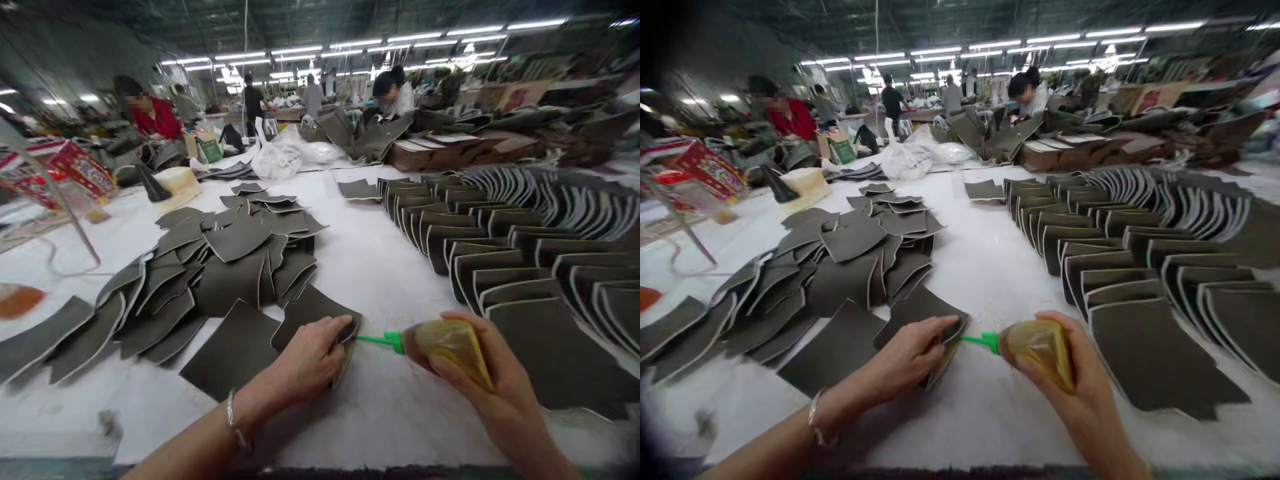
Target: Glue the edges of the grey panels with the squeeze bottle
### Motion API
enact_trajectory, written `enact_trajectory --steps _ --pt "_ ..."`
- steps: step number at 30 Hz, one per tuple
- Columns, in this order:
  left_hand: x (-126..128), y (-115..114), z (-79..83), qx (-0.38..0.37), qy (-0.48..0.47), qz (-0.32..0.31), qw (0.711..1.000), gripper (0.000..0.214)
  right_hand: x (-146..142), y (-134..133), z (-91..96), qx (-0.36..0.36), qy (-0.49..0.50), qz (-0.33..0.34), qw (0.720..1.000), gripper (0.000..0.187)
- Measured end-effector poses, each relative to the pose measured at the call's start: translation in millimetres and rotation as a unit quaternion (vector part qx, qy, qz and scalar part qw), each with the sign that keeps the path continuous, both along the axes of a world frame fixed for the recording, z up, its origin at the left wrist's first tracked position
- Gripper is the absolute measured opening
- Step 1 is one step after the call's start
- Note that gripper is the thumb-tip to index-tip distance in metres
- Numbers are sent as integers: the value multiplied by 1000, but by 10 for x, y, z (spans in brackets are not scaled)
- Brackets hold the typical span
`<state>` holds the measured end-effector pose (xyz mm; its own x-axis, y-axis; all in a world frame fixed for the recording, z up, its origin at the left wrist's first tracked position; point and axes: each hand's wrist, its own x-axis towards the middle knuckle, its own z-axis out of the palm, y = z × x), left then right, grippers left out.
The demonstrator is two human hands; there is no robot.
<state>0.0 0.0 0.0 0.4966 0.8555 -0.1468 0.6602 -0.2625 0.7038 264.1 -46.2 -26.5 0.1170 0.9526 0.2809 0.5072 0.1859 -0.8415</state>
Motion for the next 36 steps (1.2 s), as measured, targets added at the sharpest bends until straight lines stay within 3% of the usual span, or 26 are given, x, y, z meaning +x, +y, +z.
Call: enact_trajectory --steps 6,9,12,18,25,30,36 --pt "1 6 -39 17 8 1 1000 55 -328 -334 58 -75 95 -20 992 47" --pt "-5 -1 -44 22 5 1 1000 55 -342 -345 37 -85 146 -35 985 49" --pt "-8 -3 -41 22 4 1 1000 55 -334 -333 20 -77 134 -53 987 50" --pt "0 14 -51 20 7 9 1000 57 -383 -431 -14 -111 176 -26 978 56" --pt "3 17 -46 10 -1 5 1000 55 -247 -157 37 -42 55 -33 997 43" --pt "-9 22 -59 8 -13 3 1000 52 1 130 -51 9 6 -27 1000 45" --pt "-5 34 -27 -4 -15 9 1000 51 49 85 -137 4 3 -20 1000 45"
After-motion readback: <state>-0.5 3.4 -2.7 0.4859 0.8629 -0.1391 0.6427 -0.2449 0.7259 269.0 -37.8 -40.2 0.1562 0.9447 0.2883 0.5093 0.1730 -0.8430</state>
